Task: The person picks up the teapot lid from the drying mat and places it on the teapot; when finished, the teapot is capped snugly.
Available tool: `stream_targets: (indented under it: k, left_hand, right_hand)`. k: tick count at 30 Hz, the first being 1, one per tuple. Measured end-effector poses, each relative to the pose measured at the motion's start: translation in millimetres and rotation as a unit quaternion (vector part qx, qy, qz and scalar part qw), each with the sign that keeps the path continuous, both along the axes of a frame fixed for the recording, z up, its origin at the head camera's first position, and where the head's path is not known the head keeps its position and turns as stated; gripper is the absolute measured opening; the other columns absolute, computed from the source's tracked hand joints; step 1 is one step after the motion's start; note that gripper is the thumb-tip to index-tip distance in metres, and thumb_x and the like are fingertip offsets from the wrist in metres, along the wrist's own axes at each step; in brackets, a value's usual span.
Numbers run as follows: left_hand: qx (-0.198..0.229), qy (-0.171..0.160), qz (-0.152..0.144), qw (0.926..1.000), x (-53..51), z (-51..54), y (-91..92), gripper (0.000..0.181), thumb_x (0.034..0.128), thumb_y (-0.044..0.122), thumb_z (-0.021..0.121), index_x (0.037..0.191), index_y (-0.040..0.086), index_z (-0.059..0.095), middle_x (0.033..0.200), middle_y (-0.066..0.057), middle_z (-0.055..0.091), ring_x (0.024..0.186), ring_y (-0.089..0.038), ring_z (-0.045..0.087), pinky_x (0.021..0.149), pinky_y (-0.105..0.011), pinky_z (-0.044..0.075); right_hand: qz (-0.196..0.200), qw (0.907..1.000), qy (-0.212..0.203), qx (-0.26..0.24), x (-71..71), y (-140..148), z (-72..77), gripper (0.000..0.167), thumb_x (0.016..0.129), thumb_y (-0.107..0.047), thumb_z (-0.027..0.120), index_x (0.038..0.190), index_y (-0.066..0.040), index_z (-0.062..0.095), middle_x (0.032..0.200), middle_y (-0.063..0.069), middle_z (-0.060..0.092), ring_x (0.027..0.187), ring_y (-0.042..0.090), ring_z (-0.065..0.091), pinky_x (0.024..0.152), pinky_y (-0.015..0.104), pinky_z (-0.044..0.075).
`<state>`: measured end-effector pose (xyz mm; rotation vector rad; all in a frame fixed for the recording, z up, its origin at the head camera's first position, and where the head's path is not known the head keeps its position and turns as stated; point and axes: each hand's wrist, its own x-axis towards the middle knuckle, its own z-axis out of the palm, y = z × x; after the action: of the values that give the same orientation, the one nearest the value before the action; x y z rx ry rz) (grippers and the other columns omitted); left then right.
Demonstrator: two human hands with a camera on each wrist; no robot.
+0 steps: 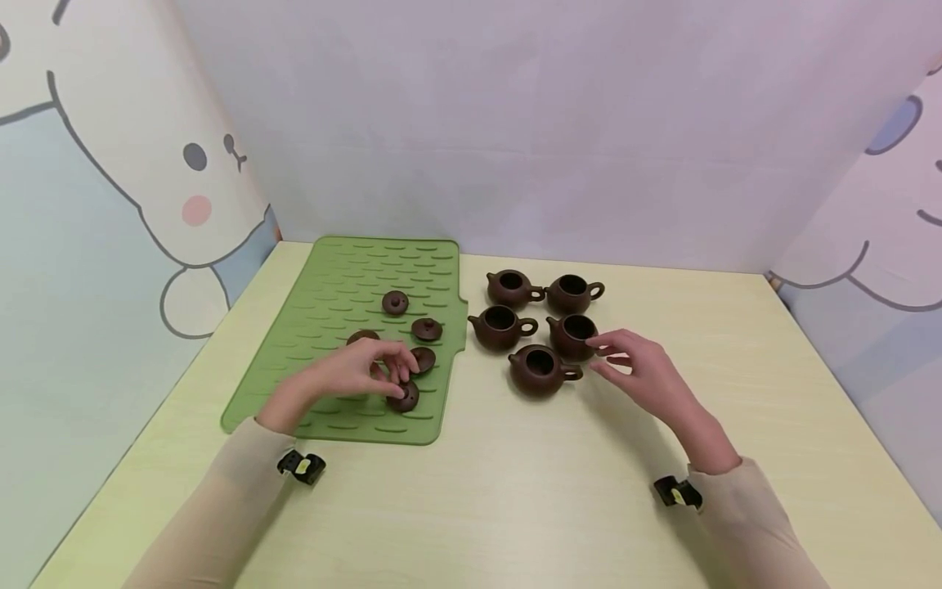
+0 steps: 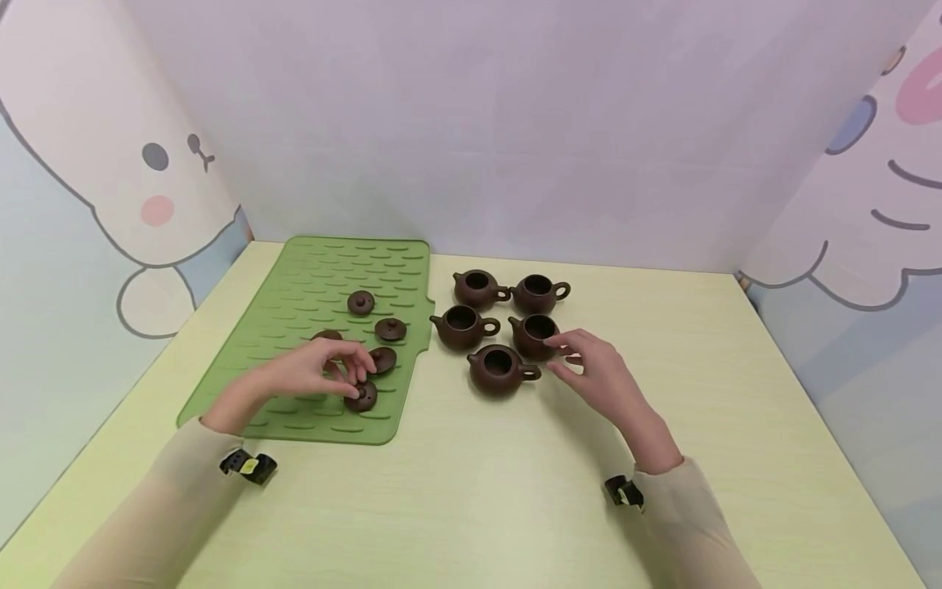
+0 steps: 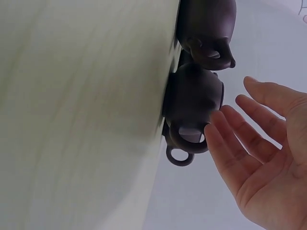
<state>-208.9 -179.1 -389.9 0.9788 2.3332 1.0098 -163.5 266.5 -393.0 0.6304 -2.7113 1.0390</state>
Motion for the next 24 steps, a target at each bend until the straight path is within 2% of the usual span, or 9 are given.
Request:
stream_targets:
  k: [5, 12, 19, 24]
  left_hand:
    - [-0.006, 0.005, -0.003, 1.0, -0.5, -1.2, -0.6, 0.028, 0.0893, 0.017, 0.076, 0.113, 0.008, 0.066, 0.101, -0.002, 0.068, 0.086, -0.009, 0.065, 0.076, -0.027, 0.058]
    - [-0.001, -0.005, -0.003, 1.0, -0.8, -2.5, -2.1, 0.024, 0.0902, 0.016, 0.074, 0.112, 0.008, 0.066, 0.1, -0.004, 0.068, 0.086, -0.011, 0.064, 0.075, -0.026, 0.057]
    - [-0.016, -0.014, 0.002, 0.9998, -0.3, -3.8, -1.3, 0.018, 0.0903, 0.012, 0.073, 0.107, 0.016, 0.067, 0.1, 0.001, 0.067, 0.086, -0.011, 0.063, 0.075, -0.026, 0.057]
    - [-0.019, -0.01, -0.003, 0.9998, 0.4, -3.9, -1.3, 0.017, 0.0906, 0.01, 0.073, 0.105, 0.016, 0.067, 0.098, 0.002, 0.067, 0.085, -0.01, 0.062, 0.074, -0.026, 0.057]
  right_hand:
    - [0.0, 0.9991, -0.042, -0.006, -1.0, -2.4, -0.5, 0.031, 0.089, 0.001, 0.07, 0.12, 0.003, 0.066, 0.117, 0.02, 0.069, 0.103, 0.036, 0.07, 0.087, 0.044, 0.059]
    - [-0.001, 0.9954, -0.093, -0.023, -0.2, -4.9, -1.9, 0.031, 0.091, -0.001, 0.069, 0.121, 0.003, 0.065, 0.12, 0.021, 0.068, 0.104, 0.036, 0.07, 0.087, 0.038, 0.06]
    - [0.01, 0.9936, -0.107, -0.032, -0.4, -4.9, -2.8, 0.028, 0.091, -0.004, 0.07, 0.119, 0.002, 0.067, 0.118, 0.019, 0.07, 0.103, 0.034, 0.071, 0.085, 0.031, 0.06]
    - [0.014, 0.9914, -0.123, -0.042, -0.2, -5.2, -2.6, 0.028, 0.092, -0.008, 0.071, 0.118, 0.0, 0.068, 0.118, 0.017, 0.071, 0.102, 0.031, 0.071, 0.085, 0.021, 0.058]
